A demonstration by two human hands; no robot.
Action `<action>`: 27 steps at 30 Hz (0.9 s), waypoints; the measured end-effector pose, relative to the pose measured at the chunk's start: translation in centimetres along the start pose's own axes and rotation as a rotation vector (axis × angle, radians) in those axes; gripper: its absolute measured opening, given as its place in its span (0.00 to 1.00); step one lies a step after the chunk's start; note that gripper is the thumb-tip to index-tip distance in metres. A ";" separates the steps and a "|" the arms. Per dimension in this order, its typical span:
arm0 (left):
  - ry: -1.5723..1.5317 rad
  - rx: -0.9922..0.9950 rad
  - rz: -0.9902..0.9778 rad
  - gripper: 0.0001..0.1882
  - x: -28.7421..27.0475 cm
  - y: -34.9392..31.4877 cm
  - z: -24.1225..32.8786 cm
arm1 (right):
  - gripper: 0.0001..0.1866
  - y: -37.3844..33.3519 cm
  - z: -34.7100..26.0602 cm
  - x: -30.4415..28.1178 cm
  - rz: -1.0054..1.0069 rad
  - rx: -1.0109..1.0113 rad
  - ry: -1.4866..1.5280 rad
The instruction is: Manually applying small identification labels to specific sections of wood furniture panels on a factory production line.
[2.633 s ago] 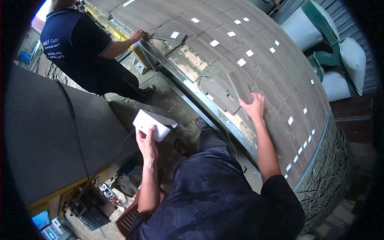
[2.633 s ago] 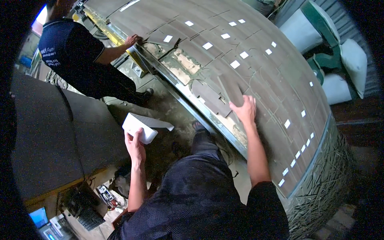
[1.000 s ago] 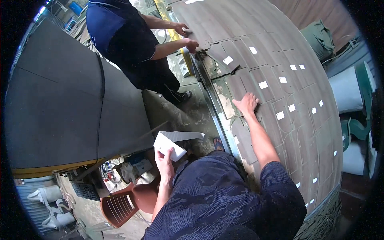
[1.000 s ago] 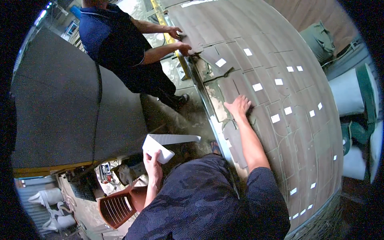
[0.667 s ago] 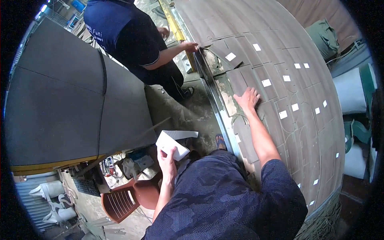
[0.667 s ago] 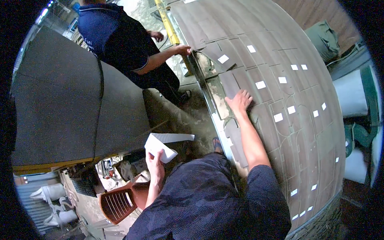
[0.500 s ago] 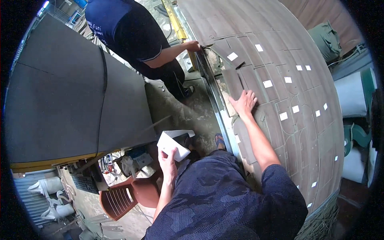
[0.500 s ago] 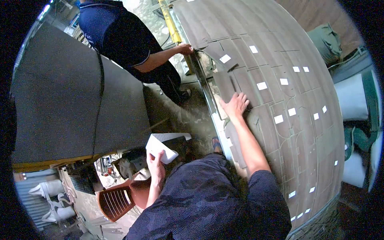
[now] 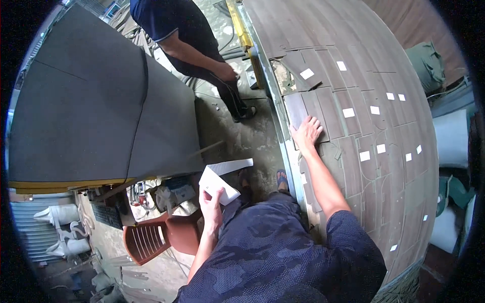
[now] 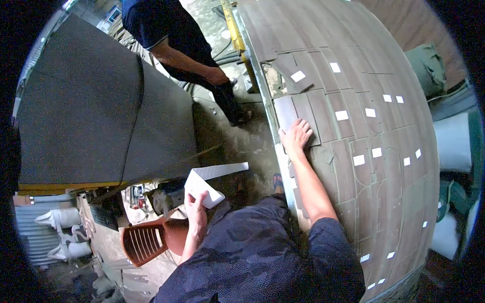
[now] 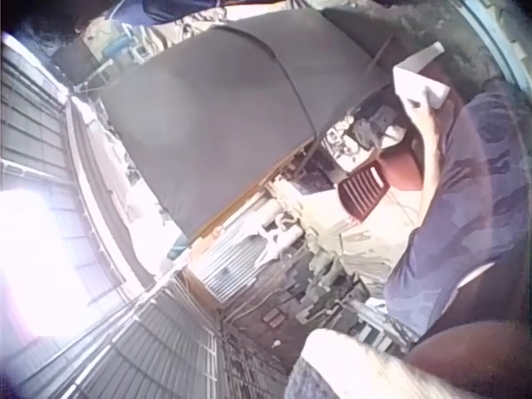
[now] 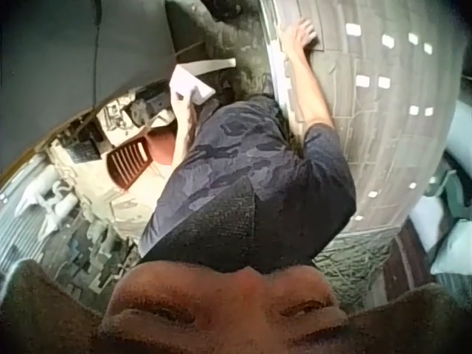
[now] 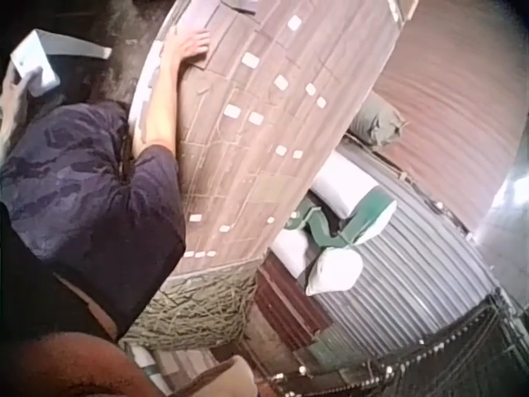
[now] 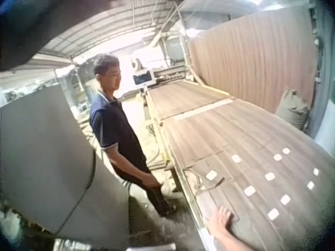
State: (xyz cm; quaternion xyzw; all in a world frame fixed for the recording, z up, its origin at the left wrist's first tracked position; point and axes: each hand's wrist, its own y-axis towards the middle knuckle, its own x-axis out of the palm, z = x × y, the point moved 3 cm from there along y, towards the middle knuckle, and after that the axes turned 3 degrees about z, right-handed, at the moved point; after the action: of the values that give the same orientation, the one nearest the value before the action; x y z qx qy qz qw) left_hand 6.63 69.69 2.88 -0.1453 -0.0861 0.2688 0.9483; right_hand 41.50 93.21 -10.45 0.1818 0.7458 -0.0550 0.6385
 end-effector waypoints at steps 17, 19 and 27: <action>0.047 -0.034 -0.052 0.32 -8.7 -3.4 -3.4 | 0.22 -15.9 -9.2 -6.1 0.031 -0.444 0.623; 0.114 0.007 -0.091 0.31 -11.7 -4.2 -0.8 | 0.19 -24.1 -12.2 -5.3 -0.095 -0.565 0.703; -0.008 0.077 -0.183 0.33 -29.5 -2.3 -4.1 | 0.23 -49.8 -4.9 6.5 -1.214 -0.393 0.687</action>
State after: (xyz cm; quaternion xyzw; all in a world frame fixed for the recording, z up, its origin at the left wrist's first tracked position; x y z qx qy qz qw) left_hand -16.06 51.05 -2.79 -0.0993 -0.0926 0.1848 0.9734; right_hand 19.16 49.83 -23.35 -0.3752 0.8700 -0.2046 0.2460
